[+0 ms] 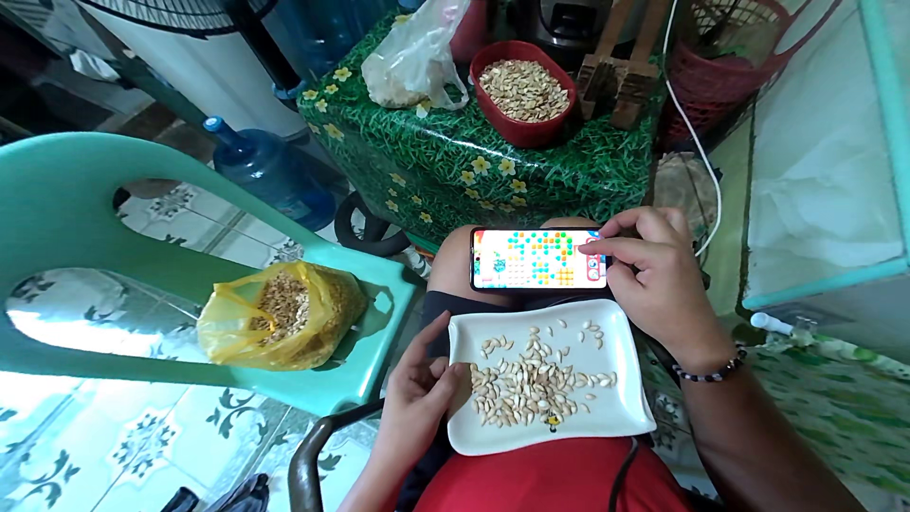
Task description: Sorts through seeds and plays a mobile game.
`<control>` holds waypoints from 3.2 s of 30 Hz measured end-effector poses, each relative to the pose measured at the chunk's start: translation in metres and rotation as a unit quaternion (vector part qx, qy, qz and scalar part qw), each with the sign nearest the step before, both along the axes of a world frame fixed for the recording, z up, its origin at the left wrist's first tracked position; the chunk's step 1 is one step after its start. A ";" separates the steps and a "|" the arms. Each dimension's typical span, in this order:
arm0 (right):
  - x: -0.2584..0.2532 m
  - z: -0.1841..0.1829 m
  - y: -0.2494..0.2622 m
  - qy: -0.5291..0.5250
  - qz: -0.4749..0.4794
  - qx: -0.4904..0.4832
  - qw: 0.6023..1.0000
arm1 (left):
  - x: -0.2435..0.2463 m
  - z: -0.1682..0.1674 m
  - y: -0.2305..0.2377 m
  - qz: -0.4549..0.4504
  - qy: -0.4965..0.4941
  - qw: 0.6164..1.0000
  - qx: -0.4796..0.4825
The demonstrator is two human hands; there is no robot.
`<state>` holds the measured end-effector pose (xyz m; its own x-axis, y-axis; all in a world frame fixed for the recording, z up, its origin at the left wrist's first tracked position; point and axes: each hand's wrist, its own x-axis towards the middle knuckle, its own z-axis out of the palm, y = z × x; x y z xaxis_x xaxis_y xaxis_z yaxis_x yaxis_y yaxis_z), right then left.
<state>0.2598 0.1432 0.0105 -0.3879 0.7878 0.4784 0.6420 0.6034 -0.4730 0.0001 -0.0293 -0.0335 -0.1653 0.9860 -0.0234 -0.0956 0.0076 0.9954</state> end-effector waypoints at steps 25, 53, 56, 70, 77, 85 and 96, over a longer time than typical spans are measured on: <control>-0.004 0.001 0.001 -0.006 -0.003 0.002 1.000 | -0.001 0.000 0.000 -0.002 -0.003 1.000 -0.004; -0.008 -0.001 -0.001 -0.005 0.014 -0.004 1.000 | 0.000 0.000 0.000 0.001 0.005 1.000 -0.005; -0.009 0.000 -0.001 -0.005 0.008 -0.001 1.000 | 0.000 0.000 0.000 -0.001 0.002 1.000 -0.004; -0.013 0.000 -0.002 -0.017 0.018 -0.009 1.000 | -0.001 0.001 0.000 -0.002 0.002 1.000 -0.005; -0.013 0.004 0.000 -0.014 -0.008 -0.008 1.000 | 0.000 0.000 0.000 -0.003 -0.004 1.000 -0.003; -0.017 0.005 0.004 -0.028 0.011 -0.003 1.000 | 0.000 0.000 0.000 -0.002 -0.001 1.000 -0.003; -0.025 0.005 0.004 -0.040 0.029 -0.004 0.999 | -0.001 0.000 0.000 -0.004 -0.001 1.000 -0.004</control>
<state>0.2347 0.1475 0.0157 -0.4696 0.7670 0.4372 0.6427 0.6365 -0.4263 -0.0007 -0.0297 -0.0338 -0.1572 0.9871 -0.0316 -0.0972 0.0163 0.9951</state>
